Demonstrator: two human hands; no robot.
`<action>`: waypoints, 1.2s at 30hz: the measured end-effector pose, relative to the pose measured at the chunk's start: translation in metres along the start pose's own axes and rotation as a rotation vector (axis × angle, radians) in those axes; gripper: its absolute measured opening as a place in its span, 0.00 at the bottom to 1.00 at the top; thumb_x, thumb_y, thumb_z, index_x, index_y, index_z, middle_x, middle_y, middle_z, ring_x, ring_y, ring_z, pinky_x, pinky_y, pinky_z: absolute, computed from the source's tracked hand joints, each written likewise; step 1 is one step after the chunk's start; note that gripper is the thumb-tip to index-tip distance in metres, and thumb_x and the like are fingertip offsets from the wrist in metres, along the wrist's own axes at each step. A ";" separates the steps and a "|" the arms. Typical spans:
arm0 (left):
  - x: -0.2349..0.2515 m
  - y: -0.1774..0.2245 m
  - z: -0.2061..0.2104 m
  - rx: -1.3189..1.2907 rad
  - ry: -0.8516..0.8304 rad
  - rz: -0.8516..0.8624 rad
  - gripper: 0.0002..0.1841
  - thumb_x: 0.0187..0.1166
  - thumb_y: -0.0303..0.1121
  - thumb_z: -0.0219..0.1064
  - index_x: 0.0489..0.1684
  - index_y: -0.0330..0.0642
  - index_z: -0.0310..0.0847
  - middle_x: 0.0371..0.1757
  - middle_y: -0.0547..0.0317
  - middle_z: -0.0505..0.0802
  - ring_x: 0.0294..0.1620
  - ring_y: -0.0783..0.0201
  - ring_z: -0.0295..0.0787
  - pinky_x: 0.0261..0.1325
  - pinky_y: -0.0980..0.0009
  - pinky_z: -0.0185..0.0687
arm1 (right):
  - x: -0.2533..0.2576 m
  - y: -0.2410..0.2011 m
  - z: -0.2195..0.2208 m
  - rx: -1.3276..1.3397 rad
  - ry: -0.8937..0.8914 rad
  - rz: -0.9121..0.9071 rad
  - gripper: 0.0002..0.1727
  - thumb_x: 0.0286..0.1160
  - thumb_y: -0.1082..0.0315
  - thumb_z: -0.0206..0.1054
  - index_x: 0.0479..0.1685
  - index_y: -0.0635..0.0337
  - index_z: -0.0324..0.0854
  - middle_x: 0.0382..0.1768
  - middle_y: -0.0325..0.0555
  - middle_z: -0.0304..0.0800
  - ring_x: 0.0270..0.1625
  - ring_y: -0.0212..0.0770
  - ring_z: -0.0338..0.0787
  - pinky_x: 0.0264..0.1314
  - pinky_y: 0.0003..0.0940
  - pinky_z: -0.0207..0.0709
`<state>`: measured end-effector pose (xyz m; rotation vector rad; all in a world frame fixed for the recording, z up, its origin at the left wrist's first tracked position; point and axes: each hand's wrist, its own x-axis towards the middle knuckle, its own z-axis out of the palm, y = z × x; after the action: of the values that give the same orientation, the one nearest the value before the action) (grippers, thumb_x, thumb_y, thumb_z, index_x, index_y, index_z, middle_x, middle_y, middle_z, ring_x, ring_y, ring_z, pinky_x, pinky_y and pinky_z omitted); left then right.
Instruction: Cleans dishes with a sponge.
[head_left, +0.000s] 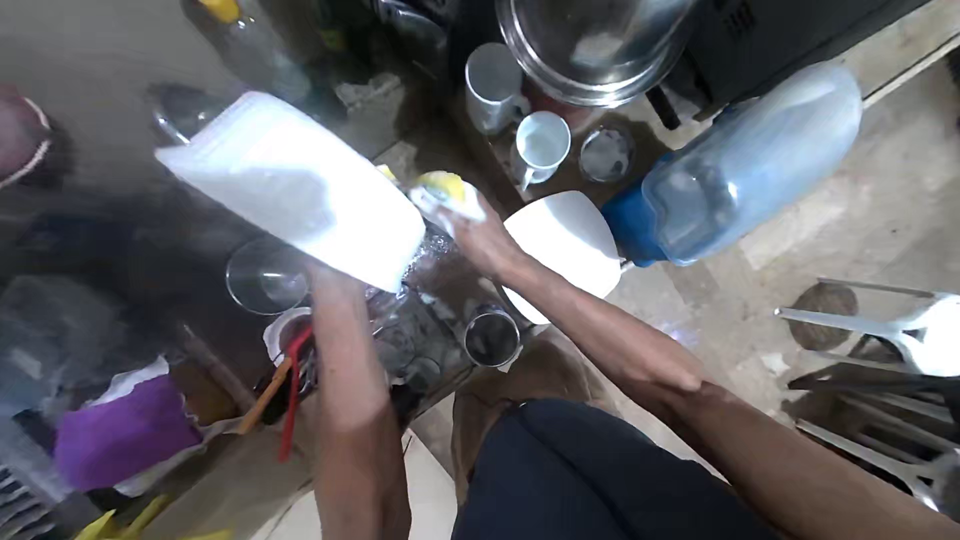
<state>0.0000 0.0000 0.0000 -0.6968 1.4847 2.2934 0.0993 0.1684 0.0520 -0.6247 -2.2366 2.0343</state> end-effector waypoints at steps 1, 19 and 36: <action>0.006 -0.002 0.002 0.037 -0.017 0.001 0.28 0.95 0.53 0.31 0.77 0.46 0.66 0.64 0.54 0.86 0.64 0.60 0.84 0.65 0.54 0.84 | -0.006 0.002 -0.008 -0.019 -0.010 -0.015 0.21 0.87 0.67 0.61 0.73 0.69 0.77 0.68 0.58 0.87 0.72 0.41 0.84 0.80 0.37 0.72; -0.048 -0.023 0.076 0.740 -0.721 -0.007 0.31 0.93 0.57 0.37 0.80 0.50 0.75 0.69 0.60 0.88 0.66 0.67 0.86 0.65 0.62 0.87 | -0.076 0.070 -0.105 0.376 0.636 0.499 0.20 0.85 0.70 0.60 0.73 0.57 0.67 0.46 0.44 0.87 0.43 0.36 0.90 0.45 0.37 0.89; -0.012 -0.115 0.103 1.089 -0.739 -0.500 0.16 0.84 0.27 0.64 0.66 0.34 0.75 0.46 0.57 0.85 0.38 0.74 0.78 0.44 0.77 0.79 | -0.138 0.104 -0.130 0.481 0.749 0.658 0.12 0.87 0.72 0.57 0.64 0.60 0.72 0.39 0.44 0.88 0.39 0.36 0.91 0.43 0.35 0.88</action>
<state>0.0454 0.1411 -0.0451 0.1098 1.5902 0.9203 0.2925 0.2505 0.0003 -1.8288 -1.1475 1.9346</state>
